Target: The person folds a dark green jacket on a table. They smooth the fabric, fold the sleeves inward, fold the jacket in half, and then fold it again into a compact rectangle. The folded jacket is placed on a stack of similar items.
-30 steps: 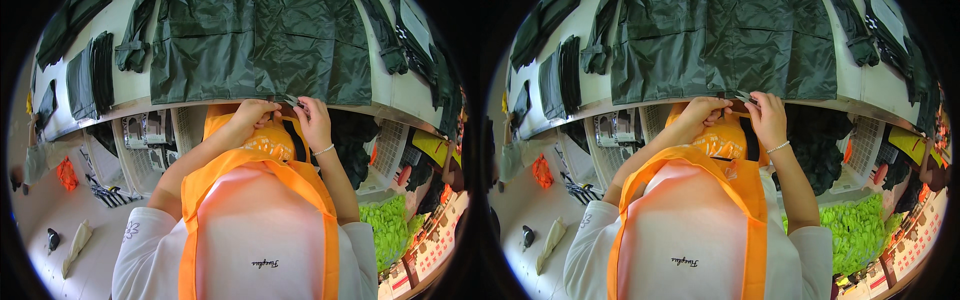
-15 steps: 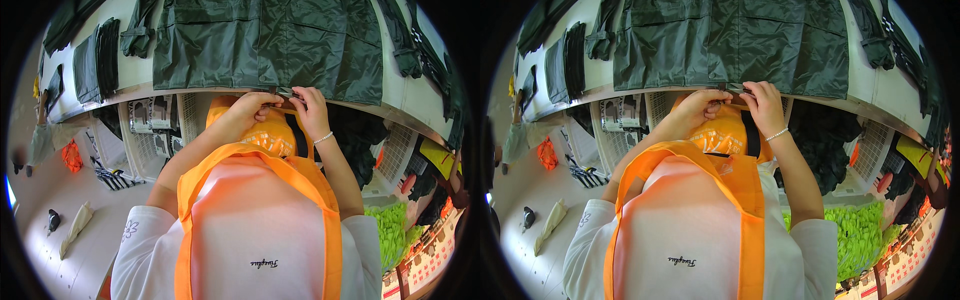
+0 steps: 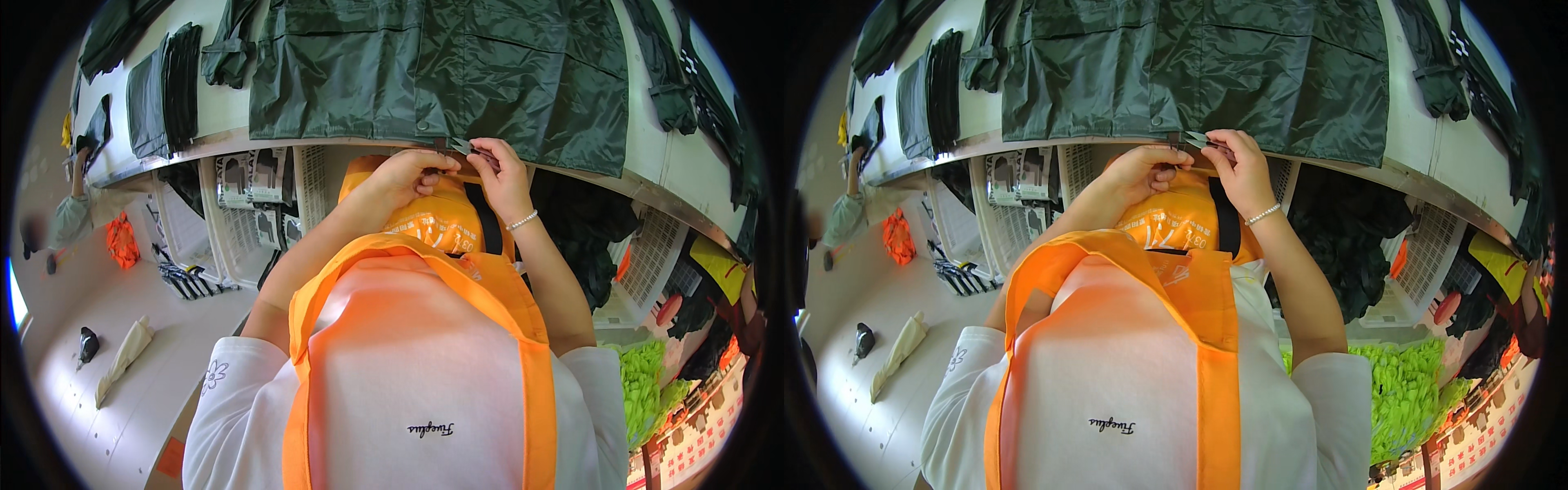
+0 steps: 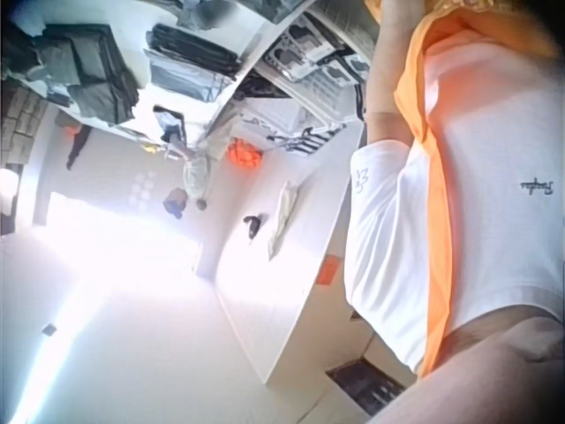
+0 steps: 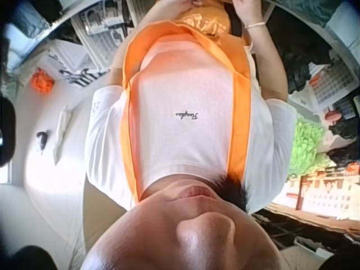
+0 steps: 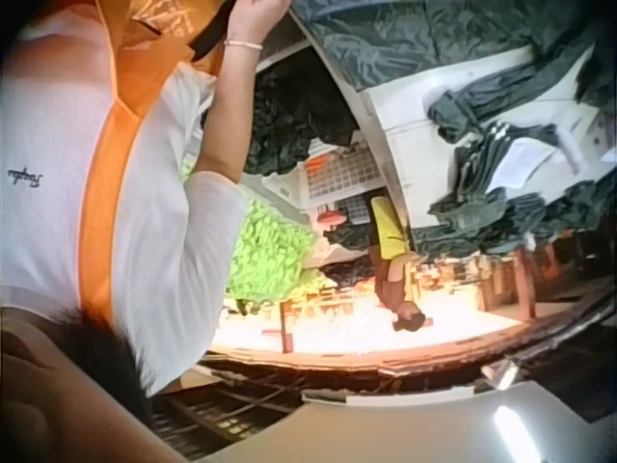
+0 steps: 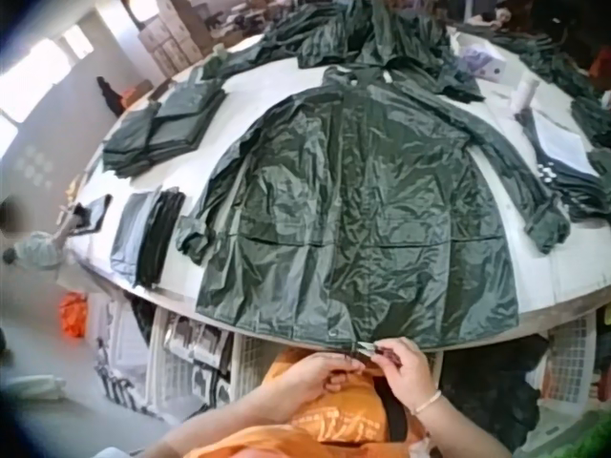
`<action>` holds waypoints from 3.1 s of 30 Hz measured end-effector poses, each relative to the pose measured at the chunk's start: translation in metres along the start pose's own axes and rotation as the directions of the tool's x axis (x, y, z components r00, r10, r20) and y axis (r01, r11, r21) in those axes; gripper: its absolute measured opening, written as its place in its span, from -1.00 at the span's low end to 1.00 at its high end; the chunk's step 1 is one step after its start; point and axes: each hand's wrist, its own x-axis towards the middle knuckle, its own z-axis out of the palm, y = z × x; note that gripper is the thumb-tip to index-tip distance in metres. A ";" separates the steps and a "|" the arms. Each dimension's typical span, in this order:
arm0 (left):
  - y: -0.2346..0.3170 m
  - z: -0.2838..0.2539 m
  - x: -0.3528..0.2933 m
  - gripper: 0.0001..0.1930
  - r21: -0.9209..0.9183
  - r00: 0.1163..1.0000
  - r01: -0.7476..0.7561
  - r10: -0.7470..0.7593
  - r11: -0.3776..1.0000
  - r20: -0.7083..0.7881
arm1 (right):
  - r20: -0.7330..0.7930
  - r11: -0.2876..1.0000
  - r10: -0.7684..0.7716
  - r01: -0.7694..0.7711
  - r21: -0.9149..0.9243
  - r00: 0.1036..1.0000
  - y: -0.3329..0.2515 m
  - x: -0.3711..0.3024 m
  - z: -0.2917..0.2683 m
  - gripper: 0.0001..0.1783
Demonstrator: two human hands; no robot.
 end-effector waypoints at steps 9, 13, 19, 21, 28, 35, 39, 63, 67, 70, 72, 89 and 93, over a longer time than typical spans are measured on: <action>-0.006 -0.001 0.002 -0.86 -0.009 0.999 -0.053 0.053 0.999 -0.012 | -0.006 0.933 -0.231 0.220 -0.285 0.973 0.003 0.002 0.002 -0.79; -0.008 -0.004 0.002 -0.85 -0.024 0.999 -0.042 0.042 0.999 -0.006 | -0.003 0.891 -0.307 0.286 -0.354 0.952 0.009 0.005 0.002 -0.79; -0.010 -0.013 0.003 -0.86 0.754 0.973 -0.102 0.223 0.649 -0.060 | -0.029 0.999 -0.052 0.052 -0.001 0.998 0.014 0.001 0.003 -0.81; -0.014 -0.022 0.009 -0.85 0.896 0.939 -0.170 0.345 0.409 0.021 | -0.009 0.996 0.007 -0.006 0.087 1.000 0.020 -0.001 0.001 -0.81; -0.037 -0.076 0.001 -0.83 0.334 0.959 -0.278 0.278 0.901 0.049 | 0.025 0.946 0.173 -0.173 0.273 0.985 0.014 0.010 0.000 -0.69; -0.024 -0.074 -0.017 -0.81 0.368 0.965 -0.257 0.256 0.894 0.052 | 0.037 0.885 -0.009 0.025 -0.465 0.999 0.007 0.009 0.010 -0.73; -0.015 -0.065 -0.029 -0.83 0.498 0.919 -0.371 0.389 0.784 0.072 | -0.015 0.987 0.029 -0.031 -0.156 0.999 0.014 0.021 -0.001 -0.86; 0.084 0.021 0.070 -0.85 0.871 0.610 -0.484 0.682 -0.082 0.404 | -0.233 0.931 0.016 -0.100 -0.352 0.972 0.007 0.065 -0.051 -0.80; 0.084 0.021 0.071 -0.87 0.866 0.623 -0.499 0.678 -0.039 0.390 | -0.243 0.877 -0.111 -0.020 -0.480 0.964 0.002 0.073 -0.046 -0.80; 0.082 0.020 0.069 -0.88 0.853 0.629 -0.522 0.680 0.009 0.378 | -0.211 0.848 -0.072 -0.051 -0.528 0.975 -0.001 0.080 -0.044 -0.79; 0.081 0.020 0.069 -0.88 0.844 0.627 -0.535 0.688 0.039 0.365 | -0.178 0.826 -0.068 -0.045 -0.562 0.982 -0.001 0.084 -0.044 -0.79; 0.113 -0.005 0.051 -0.84 0.038 0.859 -0.480 0.461 0.876 0.223 | -0.090 0.909 0.266 -0.281 -0.307 0.960 0.015 0.096 -0.044 -0.48; 0.116 -0.012 0.021 -0.87 -0.299 0.808 -0.274 0.387 0.914 0.445 | -0.209 0.882 0.270 -0.328 -0.338 0.940 0.008 0.097 -0.038 -0.50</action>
